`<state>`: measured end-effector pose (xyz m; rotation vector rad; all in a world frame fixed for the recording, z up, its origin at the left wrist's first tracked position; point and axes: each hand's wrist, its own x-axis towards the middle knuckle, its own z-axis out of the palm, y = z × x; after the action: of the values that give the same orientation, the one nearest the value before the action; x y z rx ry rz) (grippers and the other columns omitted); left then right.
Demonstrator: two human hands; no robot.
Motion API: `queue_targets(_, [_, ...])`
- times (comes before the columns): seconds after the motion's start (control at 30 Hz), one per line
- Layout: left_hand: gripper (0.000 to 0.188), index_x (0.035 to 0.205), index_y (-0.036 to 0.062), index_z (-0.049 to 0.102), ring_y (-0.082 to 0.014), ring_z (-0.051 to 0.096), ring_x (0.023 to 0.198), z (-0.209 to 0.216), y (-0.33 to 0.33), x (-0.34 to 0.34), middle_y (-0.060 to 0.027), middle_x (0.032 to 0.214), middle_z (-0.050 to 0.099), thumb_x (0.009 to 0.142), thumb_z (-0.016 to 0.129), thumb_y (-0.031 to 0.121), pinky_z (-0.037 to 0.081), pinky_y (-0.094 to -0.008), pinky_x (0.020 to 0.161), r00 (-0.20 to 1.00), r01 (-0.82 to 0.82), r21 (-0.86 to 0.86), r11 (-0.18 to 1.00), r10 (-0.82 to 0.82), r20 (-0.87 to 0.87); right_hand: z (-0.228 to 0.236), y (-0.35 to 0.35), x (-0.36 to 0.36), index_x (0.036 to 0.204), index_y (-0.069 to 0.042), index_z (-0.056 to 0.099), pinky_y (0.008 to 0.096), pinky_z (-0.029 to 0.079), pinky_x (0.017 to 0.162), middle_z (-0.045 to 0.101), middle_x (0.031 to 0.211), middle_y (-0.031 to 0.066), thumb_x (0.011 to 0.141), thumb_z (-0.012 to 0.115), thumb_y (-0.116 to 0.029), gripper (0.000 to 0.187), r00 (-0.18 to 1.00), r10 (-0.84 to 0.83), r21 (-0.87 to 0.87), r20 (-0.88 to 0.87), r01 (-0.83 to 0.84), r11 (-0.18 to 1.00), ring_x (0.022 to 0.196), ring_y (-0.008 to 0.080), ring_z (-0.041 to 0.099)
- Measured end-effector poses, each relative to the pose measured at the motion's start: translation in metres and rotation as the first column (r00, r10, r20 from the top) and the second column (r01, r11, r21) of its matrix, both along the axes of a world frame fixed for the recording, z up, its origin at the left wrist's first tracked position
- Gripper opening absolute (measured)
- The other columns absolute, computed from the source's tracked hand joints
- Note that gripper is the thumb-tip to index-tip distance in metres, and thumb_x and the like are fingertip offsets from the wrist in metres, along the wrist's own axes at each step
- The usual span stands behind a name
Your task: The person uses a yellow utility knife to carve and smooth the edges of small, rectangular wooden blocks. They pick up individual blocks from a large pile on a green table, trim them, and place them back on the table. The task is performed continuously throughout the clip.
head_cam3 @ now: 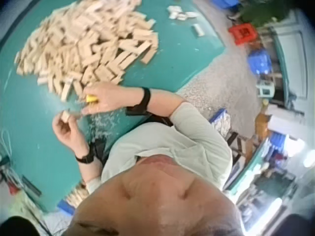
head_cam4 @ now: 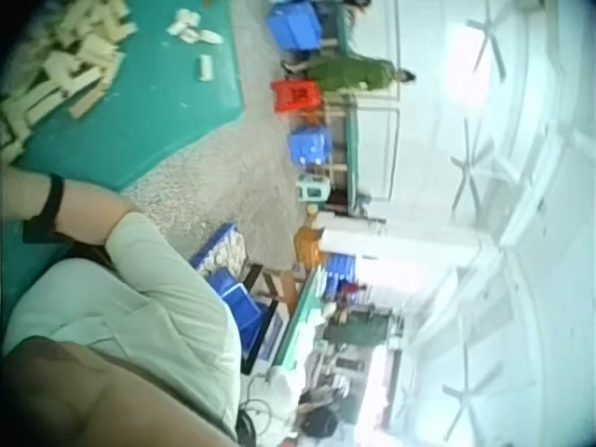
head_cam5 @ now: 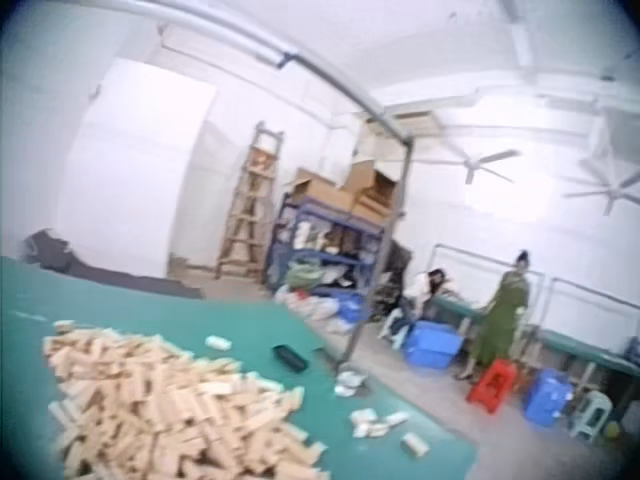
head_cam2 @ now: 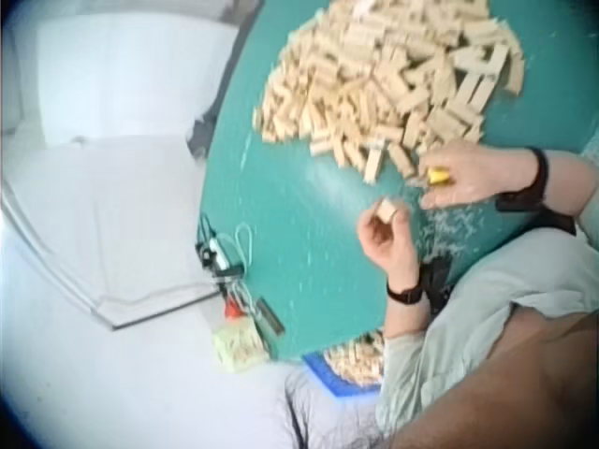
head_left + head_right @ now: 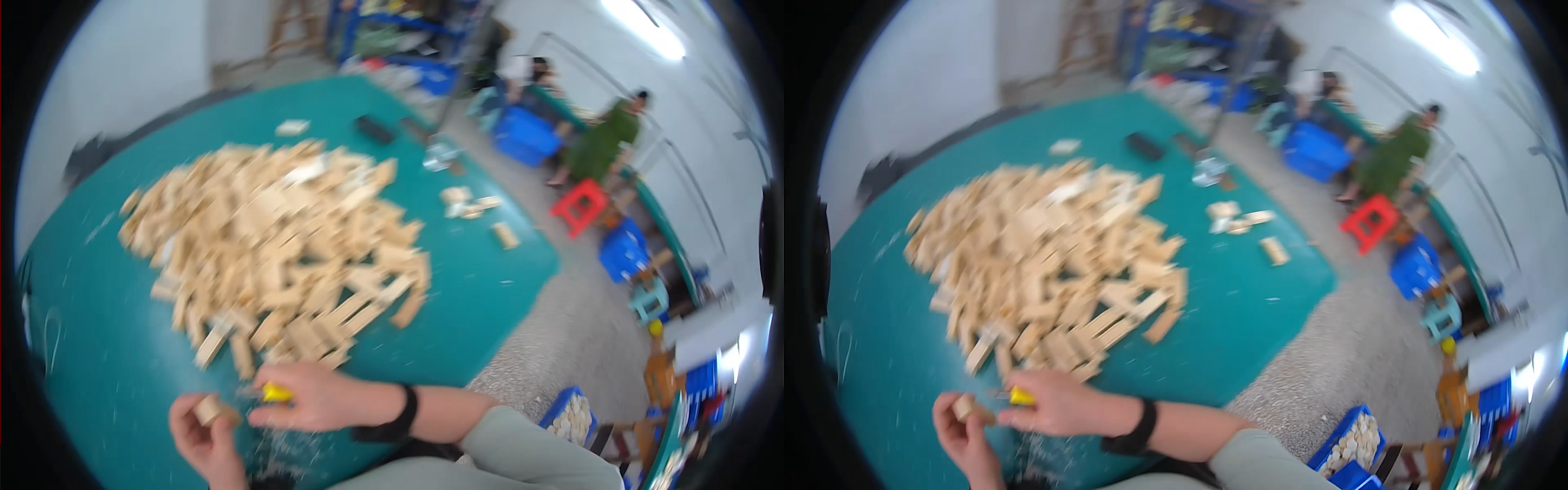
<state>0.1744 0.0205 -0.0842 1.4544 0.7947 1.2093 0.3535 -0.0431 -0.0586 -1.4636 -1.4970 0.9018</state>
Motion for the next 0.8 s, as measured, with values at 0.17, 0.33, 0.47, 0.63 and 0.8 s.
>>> queue_targets(0.17, [0.015,0.098,0.005,0.045,-0.0188,0.057,0.083,0.001,-0.002,0.003,-0.0093,0.094,0.057,0.087,0.055,0.011,0.047,-0.0318,0.078,0.959,0.234,-0.197,0.952,-0.192,0.21,-0.005,-0.008,0.003,0.092,-0.004,0.048,0.0385,0.039,0.059,0.053,0.074,0.0133,0.079,0.061,-0.03,0.031,1.0,0.012,0.067,-0.023,-0.01,0.998,0.069,0.0323,0.052])
queue_targets(0.33, [0.018,0.101,0.0043,0.045,-0.0164,0.056,0.084,0.026,-0.015,0.007,-0.0077,0.091,0.056,0.086,0.054,0.005,0.047,-0.0301,0.077,0.934,0.31,-0.323,0.894,-0.222,0.28,-0.011,-0.004,-0.002,0.09,-0.005,0.046,0.037,0.039,0.06,0.052,0.074,0.0132,0.08,0.06,-0.026,0.027,0.999,0.003,0.13,-0.047,0.003,0.992,0.07,0.0315,0.052])
queue_targets(0.47, [0.021,0.104,0.0041,0.047,-0.0124,0.052,0.079,0.012,-0.008,-0.001,-0.0046,0.089,0.055,0.085,0.055,0.005,0.042,-0.0239,0.072,0.953,0.284,-0.288,0.914,-0.238,0.185,-0.006,-0.003,-0.002,0.088,-0.004,0.045,0.0345,0.039,0.06,0.051,0.074,0.0116,0.079,0.061,-0.024,0.027,0.997,-0.011,0.155,-0.077,0.023,0.988,0.067,0.0278,0.05])
queue_targets(0.63, [0.022,0.105,0.0033,0.048,-0.01,0.049,0.077,0.026,-0.018,0.01,-0.0025,0.087,0.054,0.084,0.056,0.003,0.039,-0.0211,0.07,0.961,0.275,-0.314,0.909,-0.256,0.101,-0.004,-0.002,-0.003,0.087,-0.004,0.045,0.0325,0.039,0.06,0.051,0.074,0.0094,0.078,0.062,-0.022,0.026,0.995,-0.022,0.183,-0.098,0.04,0.982,0.065,0.0226,0.049])
queue_targets(0.8, [0.036,0.103,0.0044,0.042,-0.0077,0.049,0.072,0.004,-0.013,0.016,-0.0026,0.082,0.056,0.073,0.061,-0.004,0.038,-0.0202,0.061,0.959,0.277,-0.218,0.936,-0.257,0.115,-0.007,-0.006,-0.004,0.088,-0.004,0.046,0.03,0.04,0.062,0.051,0.076,0.0087,0.078,0.063,-0.02,0.026,0.998,-0.032,0.197,-0.053,0.042,0.979,0.067,0.0193,0.047])
